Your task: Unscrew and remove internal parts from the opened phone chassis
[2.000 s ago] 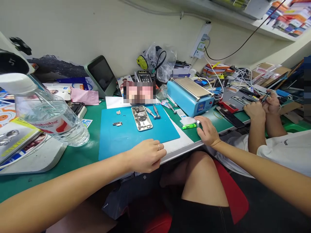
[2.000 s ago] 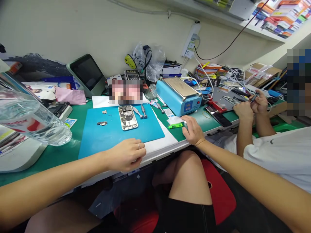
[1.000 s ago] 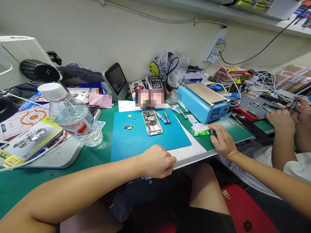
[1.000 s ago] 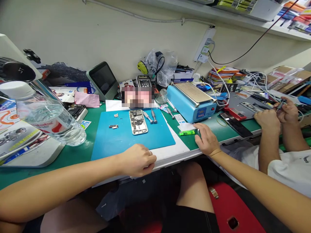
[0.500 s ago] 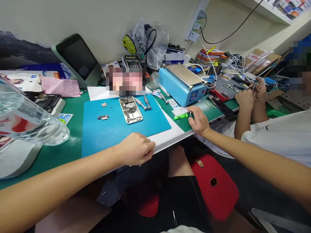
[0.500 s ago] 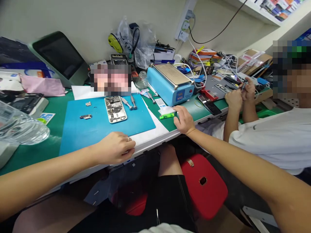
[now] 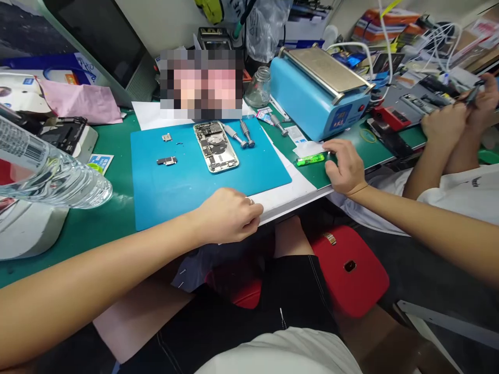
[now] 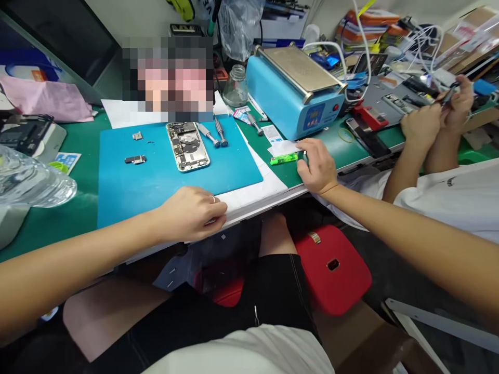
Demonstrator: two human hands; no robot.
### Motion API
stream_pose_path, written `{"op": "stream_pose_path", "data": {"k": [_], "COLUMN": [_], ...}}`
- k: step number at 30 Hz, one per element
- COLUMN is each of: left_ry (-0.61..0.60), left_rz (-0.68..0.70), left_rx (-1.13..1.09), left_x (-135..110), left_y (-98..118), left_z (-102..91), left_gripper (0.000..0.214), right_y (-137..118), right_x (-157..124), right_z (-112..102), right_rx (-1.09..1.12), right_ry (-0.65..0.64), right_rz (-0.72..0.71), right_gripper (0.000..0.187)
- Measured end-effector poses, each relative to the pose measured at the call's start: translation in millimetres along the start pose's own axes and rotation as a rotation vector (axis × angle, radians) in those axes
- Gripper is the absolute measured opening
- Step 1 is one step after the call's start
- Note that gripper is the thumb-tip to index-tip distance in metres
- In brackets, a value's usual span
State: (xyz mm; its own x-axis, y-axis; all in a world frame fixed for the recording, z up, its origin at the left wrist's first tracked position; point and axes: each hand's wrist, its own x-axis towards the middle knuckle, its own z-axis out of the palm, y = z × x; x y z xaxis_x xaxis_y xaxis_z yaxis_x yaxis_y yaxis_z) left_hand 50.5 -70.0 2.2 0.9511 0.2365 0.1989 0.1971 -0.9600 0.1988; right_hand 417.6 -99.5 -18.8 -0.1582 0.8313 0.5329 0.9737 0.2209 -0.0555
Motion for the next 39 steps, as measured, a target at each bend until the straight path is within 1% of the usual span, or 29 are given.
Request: {"op": "stream_pose_path", "data": {"k": [9,17,24,28,35,38,39], "left_ry": [0.004,-0.005,0.004,0.024,0.097,0.11,0.111], "left_rz": [-0.014,0.002,0.011,0.024,0.012,0.003,0.0], "left_rx": [-0.011,-0.029,-0.06,-0.056,-0.011,-0.014,-0.018], "left_x": [-1.7,-1.7,-4.1,-6.9,-8.6,-7.2,-6.9], "left_y": [-1.8,-1.7,-1.4,-0.4,1.0,0.5,0.4], "left_z": [1.0,-1.2,-1.5,-1.8,2.5,4.8,5.1], "left_gripper": [0.023,0.023,0.021,0.02,0.017,0.017,0.017], "right_y": [1.4,1.8,0.7,-2.0,-2.5,0.6,1.7], "right_x": [-0.4,0.0,-1.6,0.2,8.4,10.4,10.8], "right_z": [3.8,3.7,0.3,-5.4,-10.2,-10.6,-10.8], "right_rx": [-0.004,-0.02,0.006,0.03,0.017,0.005,0.002], "right_ry": [0.016,0.02,-0.029,-0.041,0.071,0.095,0.099], "right_rz": [-0.012,-0.008,0.014,-0.013,-0.104,-0.119,-0.122], "right_gripper": [0.033,0.034,0.034,0.035,0.038,0.031,0.031]}}
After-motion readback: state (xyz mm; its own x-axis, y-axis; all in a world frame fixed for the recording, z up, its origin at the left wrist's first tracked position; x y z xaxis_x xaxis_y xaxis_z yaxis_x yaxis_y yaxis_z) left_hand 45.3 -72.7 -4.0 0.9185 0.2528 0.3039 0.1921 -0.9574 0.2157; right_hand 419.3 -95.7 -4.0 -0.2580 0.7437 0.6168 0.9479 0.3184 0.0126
